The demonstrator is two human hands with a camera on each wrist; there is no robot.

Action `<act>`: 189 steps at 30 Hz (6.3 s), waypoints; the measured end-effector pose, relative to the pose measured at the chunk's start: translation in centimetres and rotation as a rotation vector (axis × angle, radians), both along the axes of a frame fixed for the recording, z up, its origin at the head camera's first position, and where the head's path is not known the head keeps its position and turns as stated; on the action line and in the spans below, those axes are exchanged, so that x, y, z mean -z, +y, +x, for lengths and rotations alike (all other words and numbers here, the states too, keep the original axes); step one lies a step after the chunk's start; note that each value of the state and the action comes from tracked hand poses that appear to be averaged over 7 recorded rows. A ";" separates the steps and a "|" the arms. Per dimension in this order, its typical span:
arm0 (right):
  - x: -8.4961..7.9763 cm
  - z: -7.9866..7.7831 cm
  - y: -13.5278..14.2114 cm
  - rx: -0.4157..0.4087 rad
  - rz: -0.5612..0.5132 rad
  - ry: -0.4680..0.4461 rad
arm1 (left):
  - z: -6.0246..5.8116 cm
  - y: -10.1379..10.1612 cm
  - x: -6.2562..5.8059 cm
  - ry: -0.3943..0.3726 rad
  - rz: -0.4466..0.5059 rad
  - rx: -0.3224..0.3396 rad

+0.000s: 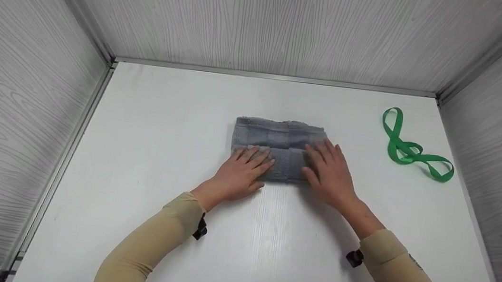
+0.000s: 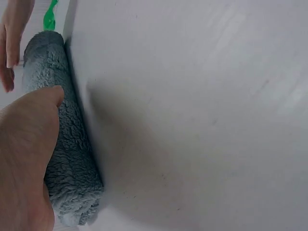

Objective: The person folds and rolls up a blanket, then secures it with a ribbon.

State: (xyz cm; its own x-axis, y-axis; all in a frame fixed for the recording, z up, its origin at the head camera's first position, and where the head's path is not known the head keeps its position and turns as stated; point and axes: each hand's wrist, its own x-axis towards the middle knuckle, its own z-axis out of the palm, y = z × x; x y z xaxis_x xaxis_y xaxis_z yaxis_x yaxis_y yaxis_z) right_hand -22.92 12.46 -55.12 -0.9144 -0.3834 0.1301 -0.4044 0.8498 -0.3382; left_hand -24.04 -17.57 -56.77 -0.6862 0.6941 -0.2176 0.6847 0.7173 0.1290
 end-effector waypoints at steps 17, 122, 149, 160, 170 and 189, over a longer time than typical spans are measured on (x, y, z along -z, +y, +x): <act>2.4 0.9 0.8 -0.219 0.230 -0.050 | -0.6 -1.1 0.5 0.011 0.049 0.036; -0.7 0.1 -0.8 -0.097 0.101 0.050 | -0.3 0.4 -0.6 0.030 0.032 -0.027; 2.0 1.5 0.6 -0.171 0.153 -0.031 | -0.9 -0.7 -0.9 -0.128 0.165 -0.059; 1.6 2.5 1.9 -0.174 0.084 0.041 | -2.0 -3.0 -2.1 -0.184 0.241 -0.056; 1.2 3.2 2.3 -0.219 0.155 0.045 | -2.2 -5.6 -1.7 -0.061 0.186 0.042; 0.7 0.6 2.2 -0.246 0.299 0.140 | -1.1 -5.8 -3.3 -0.093 0.147 0.139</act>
